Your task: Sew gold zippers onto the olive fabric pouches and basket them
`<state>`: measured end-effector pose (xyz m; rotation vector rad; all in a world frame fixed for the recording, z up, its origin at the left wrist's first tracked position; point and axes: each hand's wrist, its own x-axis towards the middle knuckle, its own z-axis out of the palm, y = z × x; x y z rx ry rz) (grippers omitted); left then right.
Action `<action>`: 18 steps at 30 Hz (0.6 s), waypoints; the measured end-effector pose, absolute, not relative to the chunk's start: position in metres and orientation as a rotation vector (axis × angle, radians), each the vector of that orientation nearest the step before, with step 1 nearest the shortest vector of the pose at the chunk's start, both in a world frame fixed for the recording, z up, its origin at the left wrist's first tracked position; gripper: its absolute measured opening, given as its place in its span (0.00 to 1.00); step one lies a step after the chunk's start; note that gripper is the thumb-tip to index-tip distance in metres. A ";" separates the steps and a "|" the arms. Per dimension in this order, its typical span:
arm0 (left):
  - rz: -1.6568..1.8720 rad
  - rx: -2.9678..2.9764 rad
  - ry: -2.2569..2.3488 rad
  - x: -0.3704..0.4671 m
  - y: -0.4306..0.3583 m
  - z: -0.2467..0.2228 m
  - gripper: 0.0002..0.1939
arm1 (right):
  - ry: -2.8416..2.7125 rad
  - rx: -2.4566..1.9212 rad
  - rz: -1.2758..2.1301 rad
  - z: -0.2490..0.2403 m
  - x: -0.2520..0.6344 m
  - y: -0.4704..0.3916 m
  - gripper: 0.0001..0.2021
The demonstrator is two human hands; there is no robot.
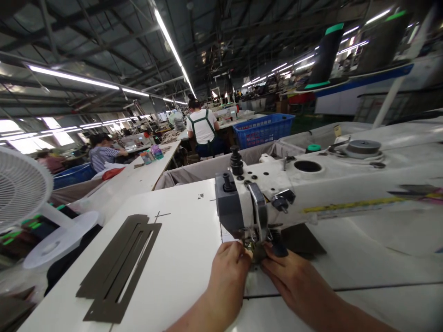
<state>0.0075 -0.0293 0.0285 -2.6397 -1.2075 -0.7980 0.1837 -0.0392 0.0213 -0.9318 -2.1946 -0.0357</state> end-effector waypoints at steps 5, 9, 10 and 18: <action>-0.781 -2.660 -1.239 0.007 -0.026 0.025 0.08 | -2.187 -0.938 -0.097 0.013 0.184 -0.036 0.16; -0.838 -2.708 -1.220 0.006 -0.029 0.026 0.05 | -2.189 -0.921 -0.137 0.014 0.186 -0.038 0.16; -0.865 -2.712 -1.207 0.005 -0.030 0.025 0.05 | -2.173 -0.910 -0.162 0.015 0.188 -0.039 0.15; -0.953 -2.389 -1.020 0.003 -0.026 0.005 0.09 | -2.200 -0.840 -0.403 0.011 0.191 -0.035 0.16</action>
